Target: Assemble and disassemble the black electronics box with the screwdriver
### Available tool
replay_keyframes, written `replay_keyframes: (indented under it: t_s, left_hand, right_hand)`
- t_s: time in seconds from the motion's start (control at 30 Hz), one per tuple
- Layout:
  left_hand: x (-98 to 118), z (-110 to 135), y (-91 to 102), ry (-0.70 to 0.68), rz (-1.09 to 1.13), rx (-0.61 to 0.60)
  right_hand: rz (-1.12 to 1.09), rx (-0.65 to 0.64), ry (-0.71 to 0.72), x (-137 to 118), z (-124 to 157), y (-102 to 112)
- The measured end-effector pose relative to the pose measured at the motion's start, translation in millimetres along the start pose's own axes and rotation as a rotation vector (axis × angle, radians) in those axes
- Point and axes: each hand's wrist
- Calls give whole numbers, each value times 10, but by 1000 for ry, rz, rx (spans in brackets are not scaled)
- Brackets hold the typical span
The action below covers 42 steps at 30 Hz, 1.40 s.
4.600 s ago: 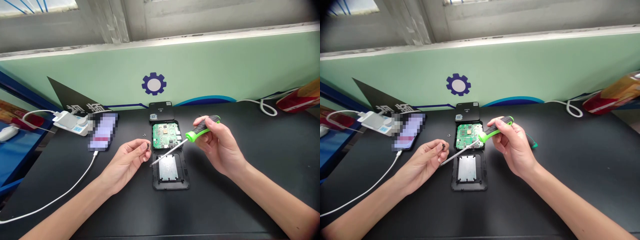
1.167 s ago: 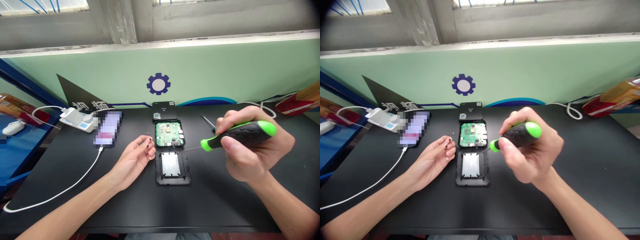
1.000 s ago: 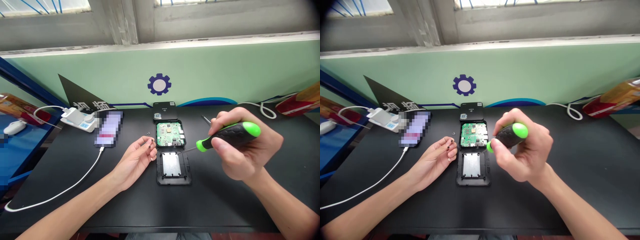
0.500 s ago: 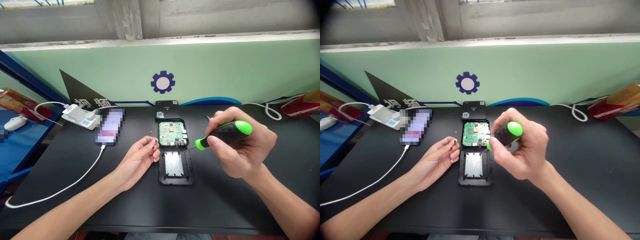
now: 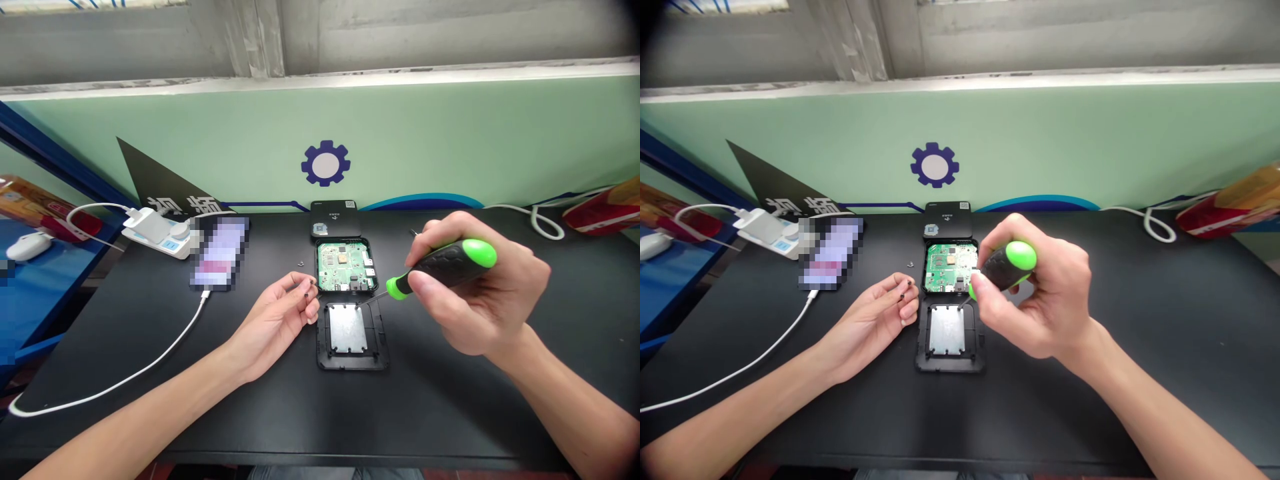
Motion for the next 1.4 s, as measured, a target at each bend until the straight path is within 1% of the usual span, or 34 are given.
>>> replay_keyframes:
  t_s: [0.23, 0.53, 0.77, 0.87, 0.97, 1.03, 1.1, 1.2, 1.3, 1.4]
  left_hand:
    - [5, -4, -4, 6, -7, 1]
    - [1, -17, 19, 6, -6, -11]
    - [-8, -33, 26, 9, -15, -9]
    - [-7, -31, 21, 10, -20, -11]
    - [0, -17, 6, 10, -44, 0]
    - [3, -3, 0, 15, -98, -1]
    - [-2, 12, 5, 14, -192, -14]
    - [-26, 35, 20, -14, -369, -59]
    - [-53, 56, 19, -56, -514, -120]
    - [-66, 62, 3, -75, -570, -145]
  right_hand:
    - [20, 6, 4, 41, 14, 0]
    - [3, -11, 35, 3, -21, 0]
    - [-114, -138, 64, -17, -129, 27]
    - [-245, -195, -29, -85, -173, 24]
    - [-530, -321, -205, -143, -153, -2]
    - [-704, -366, -311, -163, -116, -23]
    - [-814, -354, -372, -174, -85, -35]
    - [-905, -337, -421, -180, -71, -35]
    - [-934, -312, -446, -165, -67, -37]
    - [-930, -254, -448, -120, -36, -55]
Point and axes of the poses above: each hand's wrist, its own z-axis away from the middle knuckle, its own y-axis out of the back of the hand, x = y × z, and after that the axes turned 10 degrees about z, right-handed
